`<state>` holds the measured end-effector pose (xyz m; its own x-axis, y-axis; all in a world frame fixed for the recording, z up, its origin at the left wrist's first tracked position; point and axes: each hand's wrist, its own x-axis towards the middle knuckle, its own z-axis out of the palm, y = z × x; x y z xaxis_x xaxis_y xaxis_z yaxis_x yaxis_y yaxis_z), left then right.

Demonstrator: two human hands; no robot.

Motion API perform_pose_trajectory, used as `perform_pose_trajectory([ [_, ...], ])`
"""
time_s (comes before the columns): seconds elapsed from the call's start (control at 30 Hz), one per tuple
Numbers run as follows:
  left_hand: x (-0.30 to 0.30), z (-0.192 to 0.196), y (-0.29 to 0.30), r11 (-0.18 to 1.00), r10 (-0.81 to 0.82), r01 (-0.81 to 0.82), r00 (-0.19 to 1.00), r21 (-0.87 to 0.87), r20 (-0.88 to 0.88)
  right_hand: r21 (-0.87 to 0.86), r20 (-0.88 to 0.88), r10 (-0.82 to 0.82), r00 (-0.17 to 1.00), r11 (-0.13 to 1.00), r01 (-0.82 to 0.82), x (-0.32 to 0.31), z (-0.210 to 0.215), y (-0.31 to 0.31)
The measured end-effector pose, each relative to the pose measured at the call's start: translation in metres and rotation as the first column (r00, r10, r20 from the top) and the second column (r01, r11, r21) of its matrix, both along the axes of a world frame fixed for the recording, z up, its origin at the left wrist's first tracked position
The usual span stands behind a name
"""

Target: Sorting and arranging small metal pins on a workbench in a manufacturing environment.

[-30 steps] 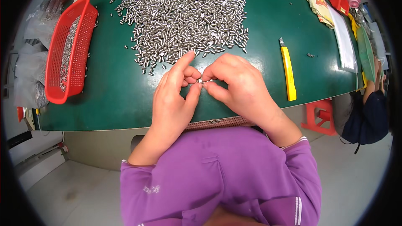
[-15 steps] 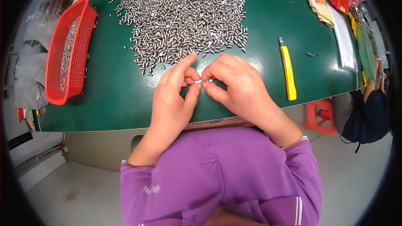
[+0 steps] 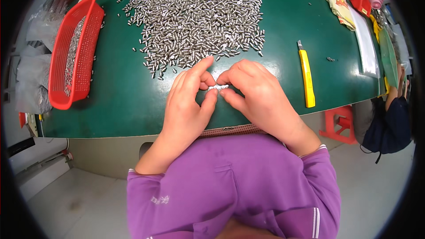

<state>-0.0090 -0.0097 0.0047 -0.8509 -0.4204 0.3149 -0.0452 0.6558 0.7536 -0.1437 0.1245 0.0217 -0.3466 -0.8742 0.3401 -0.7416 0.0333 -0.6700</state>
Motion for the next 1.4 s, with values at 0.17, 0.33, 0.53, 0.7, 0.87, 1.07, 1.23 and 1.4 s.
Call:
perform_pose_trajectory([
  [0.17, 0.002, 0.0, -0.002, 1.0, -0.029, 0.029, 1.0, -0.008, 0.002, 0.048, 0.041, 0.013, 0.999, 0.999, -0.015, -0.003, 0.003, 0.003],
  [0.33, 0.003, -0.002, -0.003, 0.975, 0.031, -0.027, 0.999, 0.22, -0.015, 0.086, 0.112, -0.044, 0.993, 0.996, 0.034, -0.004, 0.01, 0.006],
  [0.53, 0.002, -0.009, -0.006, 0.945, 0.109, -0.039, 0.974, 0.325, -0.2, 0.051, -0.002, -0.03, 1.0, 0.998, 0.03, 0.005, 0.009, -0.003],
  [0.7, 0.001, -0.007, -0.006, 0.936, 0.128, -0.037, 0.962, 0.349, -0.241, 0.028, -0.042, 0.041, 0.998, 0.999, -0.04, 0.007, 0.0, -0.009],
  [0.87, 0.003, -0.008, -0.006, 0.933, 0.101, -0.02, 0.972, 0.358, -0.21, 0.088, -0.058, 0.098, 0.993, 0.992, -0.093, 0.01, 0.003, 0.011],
  [1.07, 0.003, -0.004, -0.003, 0.951, 0.118, -0.07, 0.983, 0.302, -0.142, 0.166, 0.08, 0.245, 0.966, 0.952, -0.255, 0.016, 0.023, 0.048],
  [1.23, 0.005, -0.001, -0.003, 0.982, 0.187, -0.185, 0.979, 0.04, -0.083, 0.096, 0.106, 0.239, 0.965, 0.964, -0.249, 0.001, 0.023, 0.051],
  [1.4, 0.008, 0.006, -0.006, 0.962, 0.238, -0.233, 0.971, -0.142, 0.025, 0.093, -0.045, -0.083, 0.996, 0.992, 0.087, -0.015, 0.015, 0.031],
])
